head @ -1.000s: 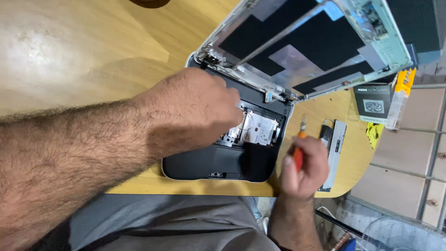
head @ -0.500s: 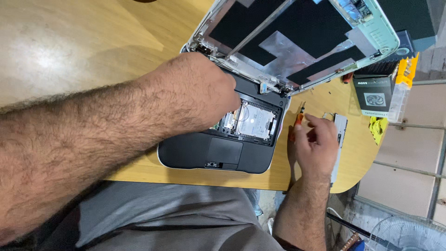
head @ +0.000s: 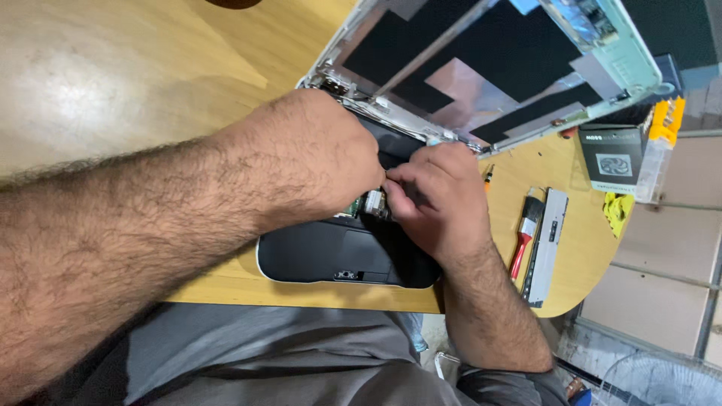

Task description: The person works on the internal components of a disassembled laptop placed on a wooden table. They use their hands to connect a ribbon cable to the motherboard and then use a screwdriver to secure the hard drive in place.

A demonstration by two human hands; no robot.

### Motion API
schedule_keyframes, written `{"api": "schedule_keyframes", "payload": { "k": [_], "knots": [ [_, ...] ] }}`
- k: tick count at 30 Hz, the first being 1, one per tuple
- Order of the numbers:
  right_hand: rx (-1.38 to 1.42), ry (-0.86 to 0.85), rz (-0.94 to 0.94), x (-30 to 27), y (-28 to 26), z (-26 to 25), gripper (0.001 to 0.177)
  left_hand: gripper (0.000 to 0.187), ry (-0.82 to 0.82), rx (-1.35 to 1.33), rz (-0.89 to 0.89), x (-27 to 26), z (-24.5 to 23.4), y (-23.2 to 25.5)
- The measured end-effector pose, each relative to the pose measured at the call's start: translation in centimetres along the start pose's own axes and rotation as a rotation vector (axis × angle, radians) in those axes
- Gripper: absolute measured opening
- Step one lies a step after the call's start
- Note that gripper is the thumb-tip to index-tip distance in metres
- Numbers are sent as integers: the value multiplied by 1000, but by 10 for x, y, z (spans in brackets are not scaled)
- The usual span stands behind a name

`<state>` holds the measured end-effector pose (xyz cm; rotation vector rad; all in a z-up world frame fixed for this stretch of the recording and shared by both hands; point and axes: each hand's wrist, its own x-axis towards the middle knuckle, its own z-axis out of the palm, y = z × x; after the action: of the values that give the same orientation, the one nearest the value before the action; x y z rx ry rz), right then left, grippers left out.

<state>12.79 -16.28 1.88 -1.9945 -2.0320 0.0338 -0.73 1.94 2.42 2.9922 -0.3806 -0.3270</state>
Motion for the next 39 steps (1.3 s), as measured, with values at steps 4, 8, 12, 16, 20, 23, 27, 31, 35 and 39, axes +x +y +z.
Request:
{"api": "schedule_keyframes", "payload": {
  "k": [4,8,12,16,20,23,27,31,35,39],
  "knots": [
    [7,86,52,-9,0,8,10,27,-17,-38,12,0,-1,-2],
    [28,77,65,-10,1,10,3,30,-13,-59,29,2,1,-4],
    [44,65,59,-7,0,10,6,26,56,-67,15,3,8,-3],
    [61,141,49,-12,5,18,3,29,189,-75,36,1,17,-5],
    [69,214,48,-17,7,21,6,47,700,-111,47,-3,35,-5],
    [140,237,78,-16,5,16,6,44,747,-135,21,4,38,-5],
    [134,227,72,-16,7,17,3,39,682,-114,33,2,36,-8],
    [112,225,56,-15,7,18,5,40,678,-22,27,-1,34,-9],
    [84,200,64,-13,4,18,7,40,682,137,58,-12,32,-10],
    [60,170,53,-10,1,15,9,39,659,114,41,-10,31,-9]
  ]
}}
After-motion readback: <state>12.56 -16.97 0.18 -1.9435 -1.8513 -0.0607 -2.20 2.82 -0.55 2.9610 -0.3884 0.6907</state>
